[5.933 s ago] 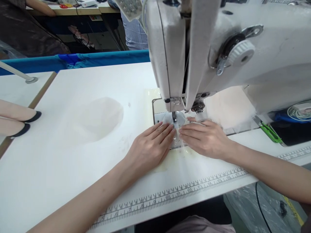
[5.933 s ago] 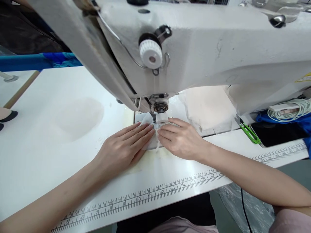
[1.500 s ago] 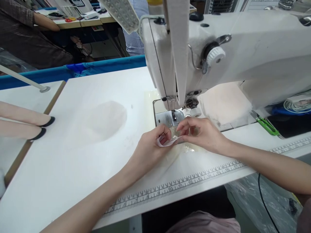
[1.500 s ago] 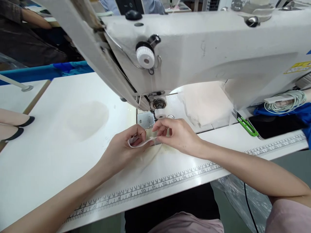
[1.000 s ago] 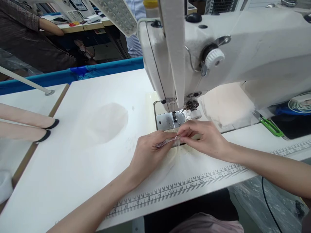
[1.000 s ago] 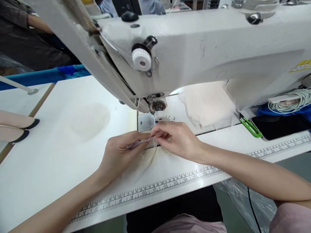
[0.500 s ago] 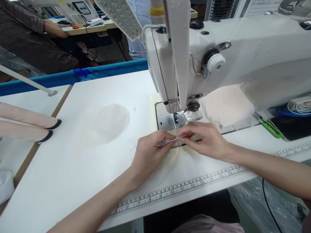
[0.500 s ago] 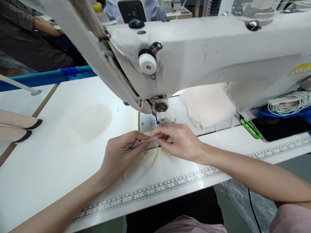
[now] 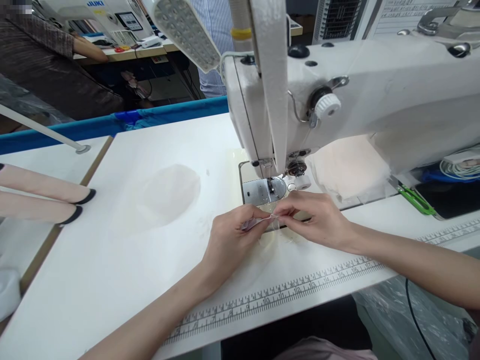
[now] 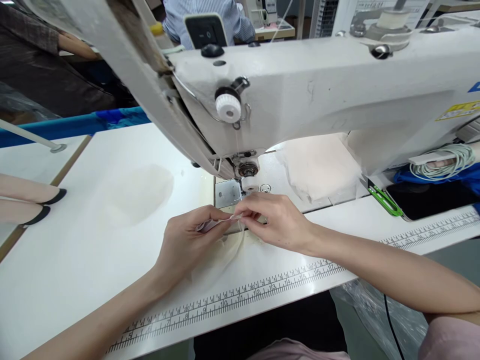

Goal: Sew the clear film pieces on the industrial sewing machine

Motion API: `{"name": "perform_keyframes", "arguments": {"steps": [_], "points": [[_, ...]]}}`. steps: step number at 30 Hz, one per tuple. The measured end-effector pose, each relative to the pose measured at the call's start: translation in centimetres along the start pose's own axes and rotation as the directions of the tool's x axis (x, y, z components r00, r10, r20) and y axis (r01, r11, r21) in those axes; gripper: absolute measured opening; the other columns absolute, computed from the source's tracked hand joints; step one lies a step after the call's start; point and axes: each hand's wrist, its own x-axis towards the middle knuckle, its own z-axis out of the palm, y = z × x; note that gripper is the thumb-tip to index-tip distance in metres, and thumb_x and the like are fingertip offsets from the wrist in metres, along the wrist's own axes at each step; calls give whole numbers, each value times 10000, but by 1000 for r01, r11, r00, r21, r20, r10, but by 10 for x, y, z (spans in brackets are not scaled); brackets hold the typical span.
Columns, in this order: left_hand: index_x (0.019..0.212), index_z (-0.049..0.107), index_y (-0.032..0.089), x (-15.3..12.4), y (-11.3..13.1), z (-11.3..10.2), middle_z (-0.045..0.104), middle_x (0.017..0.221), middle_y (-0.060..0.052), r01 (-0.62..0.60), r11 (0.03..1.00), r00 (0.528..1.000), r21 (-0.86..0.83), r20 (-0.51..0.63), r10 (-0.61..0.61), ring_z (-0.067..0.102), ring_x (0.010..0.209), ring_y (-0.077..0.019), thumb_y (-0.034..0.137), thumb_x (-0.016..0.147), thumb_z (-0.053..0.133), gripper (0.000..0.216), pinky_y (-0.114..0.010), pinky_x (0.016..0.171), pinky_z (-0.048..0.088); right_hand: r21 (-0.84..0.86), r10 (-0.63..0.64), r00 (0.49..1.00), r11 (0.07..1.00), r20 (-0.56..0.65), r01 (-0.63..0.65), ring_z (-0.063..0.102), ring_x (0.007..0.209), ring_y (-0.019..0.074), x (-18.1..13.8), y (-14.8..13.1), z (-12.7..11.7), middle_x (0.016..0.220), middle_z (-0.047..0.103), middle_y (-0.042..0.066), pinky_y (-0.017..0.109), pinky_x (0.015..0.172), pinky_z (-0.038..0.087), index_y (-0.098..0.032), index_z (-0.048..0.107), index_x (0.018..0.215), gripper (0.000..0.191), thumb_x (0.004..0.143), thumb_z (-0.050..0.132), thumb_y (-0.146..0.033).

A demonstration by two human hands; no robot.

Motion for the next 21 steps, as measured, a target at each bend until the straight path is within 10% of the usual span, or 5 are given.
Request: {"name": "perform_keyframes", "arguments": {"steps": [13,21], "points": [[786,599,195,-1,-2,0,555,606,64,-230,967,970,111,-55,237,463,500,-43,197,855,667,97,-169,441,350,-9,16,996,1000,85,-15,620,746,74,-1,0,-3,844,643,1,196,687,557,-149,628,958,135,848,595,-81],[916,548,199,-1,4,-4,519,605,84,-267,949,963,169,21,267,437,471,-41,304,889,629,135,-165,428,333,-254,-265,964,933,-2,255,595,658,66,-1,3,-4,736,649,-6,170,551,500,-146,642,877,70,905,578,-141]]}}
